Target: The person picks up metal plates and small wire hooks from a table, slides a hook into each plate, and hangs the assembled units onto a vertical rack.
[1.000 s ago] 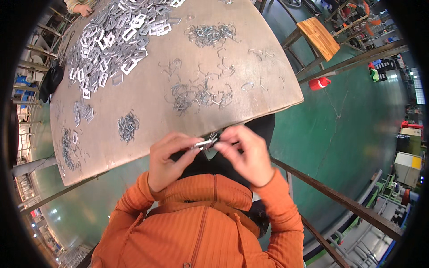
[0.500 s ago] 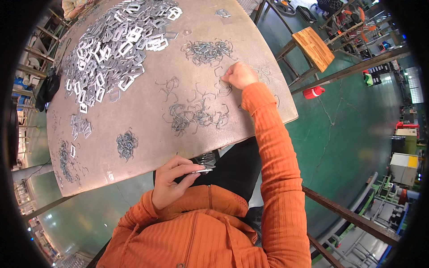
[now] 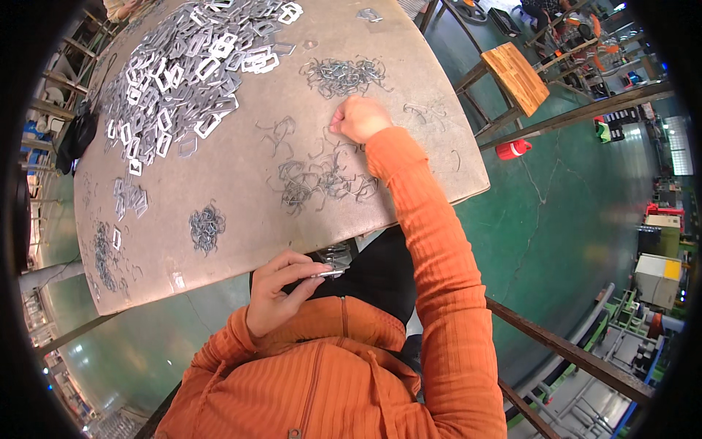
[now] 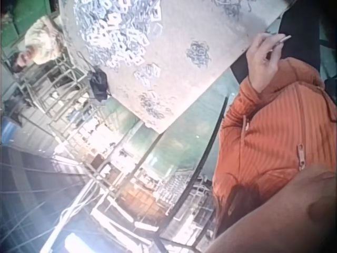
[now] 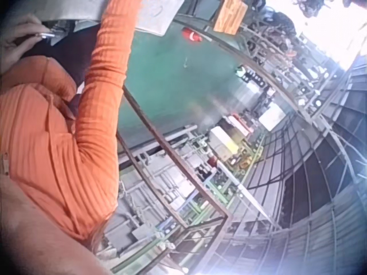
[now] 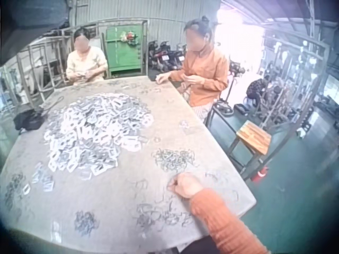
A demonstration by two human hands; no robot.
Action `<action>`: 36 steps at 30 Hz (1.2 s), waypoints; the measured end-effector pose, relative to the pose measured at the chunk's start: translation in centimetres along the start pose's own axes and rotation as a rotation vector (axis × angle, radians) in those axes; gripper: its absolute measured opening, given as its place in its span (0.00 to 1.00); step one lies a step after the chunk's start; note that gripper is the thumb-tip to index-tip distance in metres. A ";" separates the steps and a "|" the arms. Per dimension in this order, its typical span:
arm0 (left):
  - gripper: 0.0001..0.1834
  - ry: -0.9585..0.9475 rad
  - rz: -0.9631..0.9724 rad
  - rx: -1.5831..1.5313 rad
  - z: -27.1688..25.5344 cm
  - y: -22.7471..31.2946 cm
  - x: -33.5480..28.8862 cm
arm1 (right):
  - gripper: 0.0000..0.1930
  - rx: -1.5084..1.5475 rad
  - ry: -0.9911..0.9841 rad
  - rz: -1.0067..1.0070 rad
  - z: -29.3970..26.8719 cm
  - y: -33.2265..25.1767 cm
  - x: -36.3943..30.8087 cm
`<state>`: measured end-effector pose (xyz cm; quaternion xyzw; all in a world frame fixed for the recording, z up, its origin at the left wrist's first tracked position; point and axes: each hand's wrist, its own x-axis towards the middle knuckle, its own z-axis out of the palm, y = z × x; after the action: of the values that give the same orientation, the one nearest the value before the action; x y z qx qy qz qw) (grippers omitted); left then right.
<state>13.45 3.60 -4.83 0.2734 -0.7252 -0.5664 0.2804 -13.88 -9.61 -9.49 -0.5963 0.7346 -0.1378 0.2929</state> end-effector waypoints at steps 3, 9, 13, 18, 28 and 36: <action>0.13 0.030 0.001 -0.003 0.0 0.1 -0.1 | 0.06 -0.036 0.003 0.077 0.5 -1.3 0.4; 0.13 0.049 0.005 0.012 -0.3 -0.2 -0.7 | 0.07 0.030 -0.076 -0.146 1.3 -2.4 0.0; 0.13 0.058 0.000 0.009 -0.3 -0.1 -1.0 | 0.03 -0.260 -0.112 -0.291 2.1 -2.6 -1.1; 0.13 0.095 0.003 0.026 0.0 0.8 -0.8 | 0.03 -0.310 0.137 -0.544 4.3 -1.3 -3.1; 0.11 0.089 0.063 -0.021 0.8 0.6 -1.0 | 0.08 1.164 0.156 -0.154 0.4 -6.5 -17.7; 0.06 0.116 -0.024 -0.161 1.1 0.6 -1.2 | 0.10 1.279 0.249 0.071 1.5 -9.0 -25.3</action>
<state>13.44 5.30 -4.53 0.2909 -0.6566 -0.6092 0.3363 -2.86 12.54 1.03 -0.2594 0.5555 -0.6059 0.5070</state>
